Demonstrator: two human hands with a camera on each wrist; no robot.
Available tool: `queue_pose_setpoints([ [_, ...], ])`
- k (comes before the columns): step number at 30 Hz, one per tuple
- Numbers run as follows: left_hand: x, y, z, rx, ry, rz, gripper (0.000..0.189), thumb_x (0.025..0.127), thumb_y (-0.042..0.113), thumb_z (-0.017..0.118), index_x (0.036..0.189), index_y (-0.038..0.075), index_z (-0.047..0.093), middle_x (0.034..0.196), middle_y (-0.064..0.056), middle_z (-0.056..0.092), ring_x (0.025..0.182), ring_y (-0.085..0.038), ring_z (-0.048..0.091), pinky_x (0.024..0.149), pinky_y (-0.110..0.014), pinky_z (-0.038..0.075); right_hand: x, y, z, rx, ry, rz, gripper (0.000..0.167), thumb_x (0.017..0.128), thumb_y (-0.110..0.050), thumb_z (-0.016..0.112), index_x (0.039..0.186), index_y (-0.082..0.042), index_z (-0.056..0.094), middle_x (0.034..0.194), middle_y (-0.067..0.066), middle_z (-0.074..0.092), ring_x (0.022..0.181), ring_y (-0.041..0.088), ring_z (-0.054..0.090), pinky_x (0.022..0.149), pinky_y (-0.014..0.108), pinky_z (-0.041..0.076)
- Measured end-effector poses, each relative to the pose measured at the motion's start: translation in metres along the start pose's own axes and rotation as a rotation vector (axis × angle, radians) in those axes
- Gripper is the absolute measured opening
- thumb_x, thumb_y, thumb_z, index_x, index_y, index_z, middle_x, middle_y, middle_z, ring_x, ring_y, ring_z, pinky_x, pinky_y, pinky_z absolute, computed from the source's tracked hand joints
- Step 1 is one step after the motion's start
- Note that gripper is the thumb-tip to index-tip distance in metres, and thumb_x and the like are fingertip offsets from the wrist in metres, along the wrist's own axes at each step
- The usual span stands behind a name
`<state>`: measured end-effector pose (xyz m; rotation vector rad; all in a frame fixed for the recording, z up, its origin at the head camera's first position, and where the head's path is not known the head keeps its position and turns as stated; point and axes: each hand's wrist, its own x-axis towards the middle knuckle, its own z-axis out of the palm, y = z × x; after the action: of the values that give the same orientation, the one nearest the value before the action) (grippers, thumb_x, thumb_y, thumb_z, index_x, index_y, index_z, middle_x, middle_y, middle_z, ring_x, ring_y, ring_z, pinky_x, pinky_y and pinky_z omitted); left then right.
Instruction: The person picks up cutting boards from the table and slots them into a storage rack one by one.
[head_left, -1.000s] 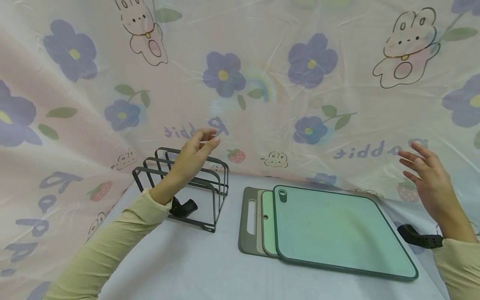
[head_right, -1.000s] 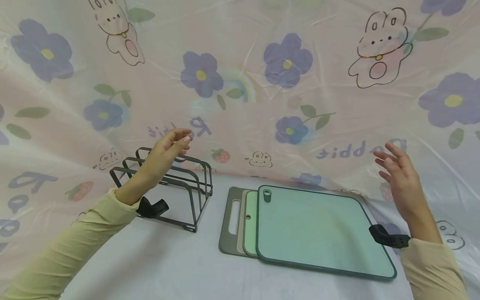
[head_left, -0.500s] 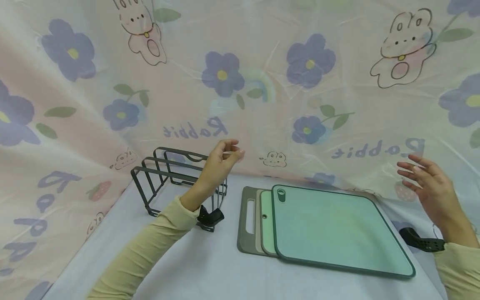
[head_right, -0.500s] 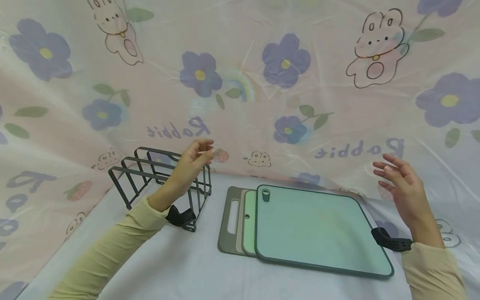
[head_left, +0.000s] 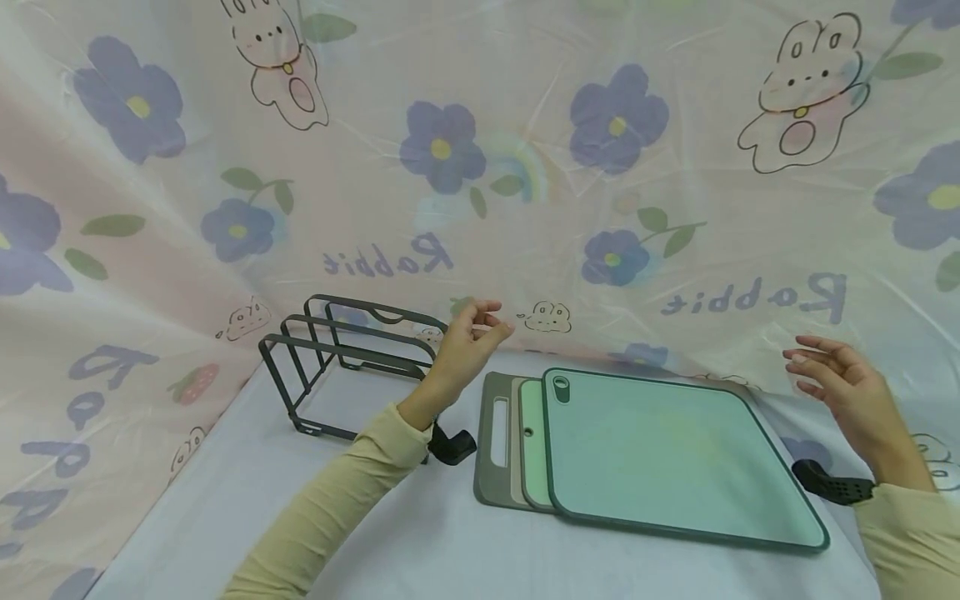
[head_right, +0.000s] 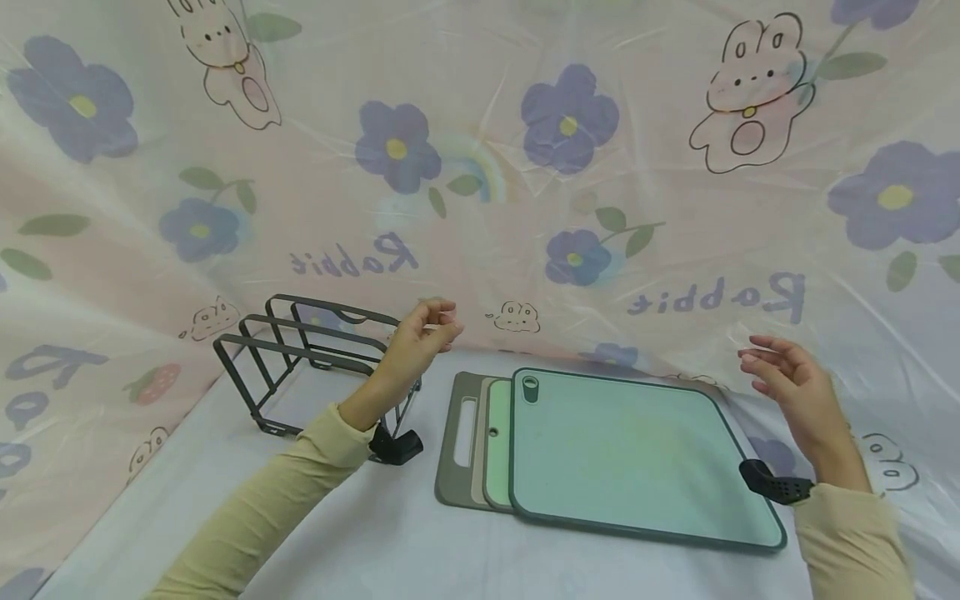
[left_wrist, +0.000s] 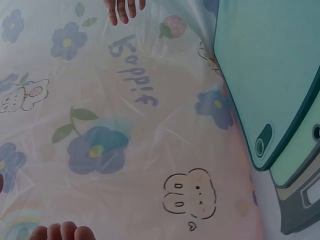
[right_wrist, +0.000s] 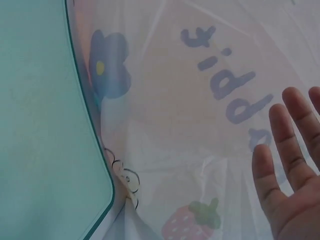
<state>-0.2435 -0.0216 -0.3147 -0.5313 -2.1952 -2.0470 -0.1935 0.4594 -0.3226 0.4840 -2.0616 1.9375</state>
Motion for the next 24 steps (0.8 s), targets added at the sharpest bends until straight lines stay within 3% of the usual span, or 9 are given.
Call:
queue_pose_setpoints([
  [3,0.001,-0.007,0.005,0.013,0.004,-0.022,0.040,0.094,0.019,0.063,0.130,0.005,0.052,0.107,-0.009,0.052,0.087,-0.019,0.052,0.072,-0.029,0.043,-0.003,0.004,-0.003,-0.108,0.017,0.046,0.035,0.098,0.008,0.048,0.124,-0.014,0.056,0.109,-0.008,0.066,0.095,0.002,0.061,0.076,0.011,0.046],
  [8,0.005,-0.022,0.012,0.033,0.017,-0.065,0.037,0.094,0.019,0.064,0.127,0.005,0.054,0.106,-0.008,0.055,0.090,-0.020,0.056,0.073,-0.029,0.044,-0.006,0.008,-0.008,-0.427,0.090,0.138,0.029,0.099,-0.007,0.056,0.119,-0.028,0.054,0.101,-0.021,0.062,0.090,-0.005,0.056,0.071,0.008,0.044],
  [10,0.005,-0.028,0.015,0.044,0.018,-0.082,0.037,0.093,0.021,0.065,0.125,0.005,0.055,0.105,-0.008,0.056,0.091,-0.021,0.056,0.073,-0.030,0.045,-0.009,0.010,-0.010,-0.504,0.113,0.168,0.028,0.099,-0.012,0.057,0.118,-0.032,0.052,0.100,-0.024,0.059,0.088,-0.006,0.055,0.069,0.008,0.044],
  [17,0.005,-0.045,0.024,0.060,-0.006,-0.153,0.039,0.092,0.027,0.066,0.123,0.006,0.056,0.109,-0.008,0.058,0.094,-0.022,0.057,0.080,-0.036,0.047,-0.018,0.020,-0.017,-0.522,0.138,0.214,0.025,0.099,-0.015,0.059,0.119,-0.029,0.052,0.098,-0.026,0.058,0.087,-0.008,0.054,0.066,0.009,0.043],
  [24,0.004,-0.059,0.029,0.067,-0.029,-0.193,0.041,0.092,0.028,0.067,0.124,0.005,0.055,0.113,-0.008,0.057,0.101,-0.024,0.055,0.087,-0.040,0.047,-0.021,0.030,-0.020,-0.445,0.119,0.239,0.026,0.099,-0.011,0.058,0.115,-0.031,0.056,0.096,-0.024,0.062,0.085,-0.004,0.055,0.066,0.012,0.044],
])
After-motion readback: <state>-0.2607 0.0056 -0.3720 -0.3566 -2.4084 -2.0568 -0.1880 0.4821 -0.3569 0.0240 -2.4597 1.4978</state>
